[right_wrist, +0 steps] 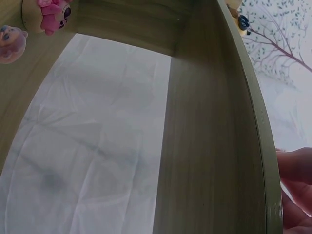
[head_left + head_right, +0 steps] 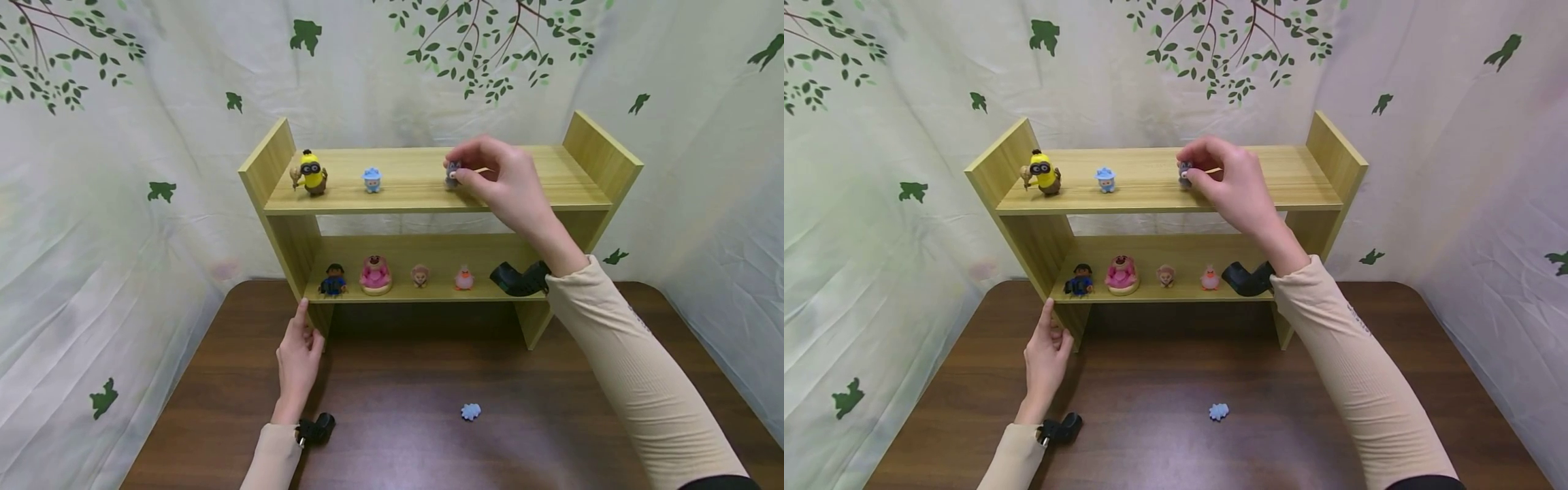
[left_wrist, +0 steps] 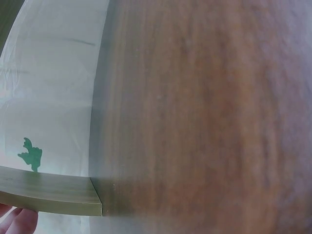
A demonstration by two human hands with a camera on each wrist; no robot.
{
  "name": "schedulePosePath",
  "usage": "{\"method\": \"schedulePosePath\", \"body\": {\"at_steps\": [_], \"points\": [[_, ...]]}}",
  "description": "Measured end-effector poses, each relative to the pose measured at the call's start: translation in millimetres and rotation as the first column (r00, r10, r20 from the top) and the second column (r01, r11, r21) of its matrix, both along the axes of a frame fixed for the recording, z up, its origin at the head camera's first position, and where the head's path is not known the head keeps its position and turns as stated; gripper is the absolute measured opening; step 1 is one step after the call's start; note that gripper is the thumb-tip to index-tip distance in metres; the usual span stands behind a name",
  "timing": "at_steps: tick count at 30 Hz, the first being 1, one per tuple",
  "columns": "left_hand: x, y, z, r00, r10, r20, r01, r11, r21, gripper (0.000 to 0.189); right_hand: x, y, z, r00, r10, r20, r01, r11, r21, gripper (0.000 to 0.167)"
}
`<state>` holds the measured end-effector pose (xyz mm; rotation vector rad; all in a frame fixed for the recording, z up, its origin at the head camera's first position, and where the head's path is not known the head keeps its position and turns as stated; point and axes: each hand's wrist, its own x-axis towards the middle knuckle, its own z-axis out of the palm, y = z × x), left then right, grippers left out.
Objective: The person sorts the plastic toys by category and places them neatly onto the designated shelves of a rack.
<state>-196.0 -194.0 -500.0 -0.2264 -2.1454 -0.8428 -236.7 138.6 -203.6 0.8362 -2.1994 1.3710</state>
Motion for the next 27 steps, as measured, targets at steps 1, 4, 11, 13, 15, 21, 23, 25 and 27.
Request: {"method": "schedulePosePath", "body": {"at_steps": [1, 4, 11, 13, 15, 21, 23, 25, 27], "points": [[-0.1, 0.2, 0.3, 1.000, 0.000, -0.004, 0.000, 1.000, -0.001, 0.083, 0.0, 0.1, 0.1, 1.000, -0.006, -0.005, 0.006, 1.000, 0.010, 0.018], [-0.2, 0.5, 0.9, 1.000, 0.002, -0.005, -0.002, 1.000, 0.001, 0.085, 0.0, 0.0, 0.5, 1.000, -0.022, -0.013, 0.023, 0.999, 0.038, 0.018], [-0.4, -0.2, 0.5, 1.000, 0.005, -0.011, -0.005, 1.000, -0.006, 0.086, -0.4, -1.2, 0.8, 0.999, -0.037, 0.001, 0.037, 0.998, 0.053, 0.018], [-0.5, -0.2, 0.5, 1.000, 0.004, -0.009, -0.004, 1.000, -0.006, 0.086, 0.2, -1.2, 0.9, 0.999, -0.036, 0.017, 0.035, 0.998, 0.042, 0.019], [-0.6, -0.1, 0.6, 1.000, 0.002, -0.010, -0.003, 1.000, -0.006, 0.086, 0.6, -0.6, 1.1, 0.999, -0.033, 0.024, 0.032, 0.999, 0.041, 0.019], [0.2, 0.3, 0.8, 1.000, 0.004, -0.008, -0.004, 1.000, -0.002, 0.085, 2.1, 0.6, 1.7, 0.999, -0.029, 0.028, 0.028, 0.999, 0.037, 0.020], [0.4, 0.3, 0.7, 1.000, 0.004, -0.008, -0.004, 1.000, 0.001, 0.085, 2.3, 0.7, 1.7, 0.999, -0.029, 0.029, 0.028, 0.999, 0.031, 0.020], [0.5, 0.3, 0.4, 1.000, 0.007, -0.008, -0.007, 1.000, 0.001, 0.085, 2.9, 0.6, 2.0, 0.999, -0.029, 0.036, 0.028, 0.999, 0.018, 0.021], [0.5, 0.2, -0.2, 1.000, 0.007, -0.008, -0.007, 1.000, -0.001, 0.085, 3.9, 0.5, 2.5, 0.998, -0.026, 0.049, 0.026, 1.000, 0.000, 0.021]]}}
